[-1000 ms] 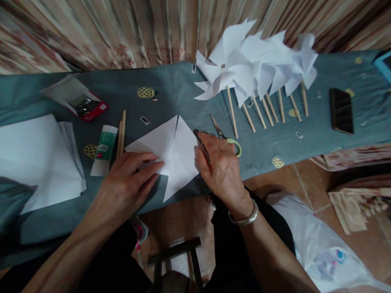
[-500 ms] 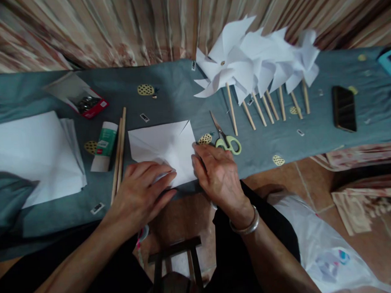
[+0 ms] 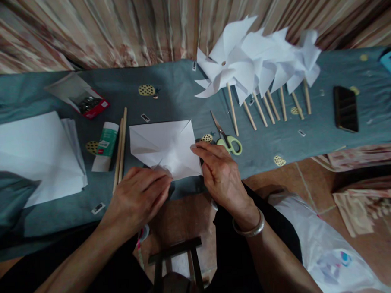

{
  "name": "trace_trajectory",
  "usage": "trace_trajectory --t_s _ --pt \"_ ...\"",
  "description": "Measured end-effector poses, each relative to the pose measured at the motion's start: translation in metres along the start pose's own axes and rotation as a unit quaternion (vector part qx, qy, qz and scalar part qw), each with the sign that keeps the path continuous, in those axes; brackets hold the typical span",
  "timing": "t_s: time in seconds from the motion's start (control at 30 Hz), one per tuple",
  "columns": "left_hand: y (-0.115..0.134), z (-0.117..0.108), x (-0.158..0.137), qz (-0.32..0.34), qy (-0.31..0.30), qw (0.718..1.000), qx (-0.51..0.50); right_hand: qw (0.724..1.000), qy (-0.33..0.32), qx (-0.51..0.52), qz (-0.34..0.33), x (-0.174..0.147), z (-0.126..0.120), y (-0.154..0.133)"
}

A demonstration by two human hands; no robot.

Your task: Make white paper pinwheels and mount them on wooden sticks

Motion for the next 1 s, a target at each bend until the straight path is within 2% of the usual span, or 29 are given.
trace_trajectory --t_s 0.37,0.53,0.67,0.87,1.0 --pt "-0.005 -0.006 -0.006 -0.018 0.028 0.999 -0.006 0.999 -0.034 0.031 -0.004 -0.005 0.000 0.005" --pt "-0.005 -0.006 -0.006 -0.021 0.041 0.999 -0.012 0.986 -0.062 0.150 0.030 -0.003 0.003 -0.002" --pt "-0.003 -0.007 -0.008 -0.025 0.038 0.999 -0.023 0.971 -0.085 0.223 0.029 -0.002 0.005 -0.007" --pt "-0.003 -0.008 -0.008 -0.028 0.029 0.999 -0.030 0.969 -0.079 0.232 0.018 -0.001 0.006 -0.010" --pt "-0.003 -0.007 -0.009 -0.033 0.051 0.997 -0.041 0.976 -0.072 0.204 0.016 0.002 0.007 -0.013"
Point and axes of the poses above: each hand's wrist, its own x-axis towards the middle knuckle, its own z-axis out of the palm, y = z × x, the point moved 3 cm from there along x, towards the middle knuckle, and after that the axes turned 7 degrees about -x, right-handed, at the moved point
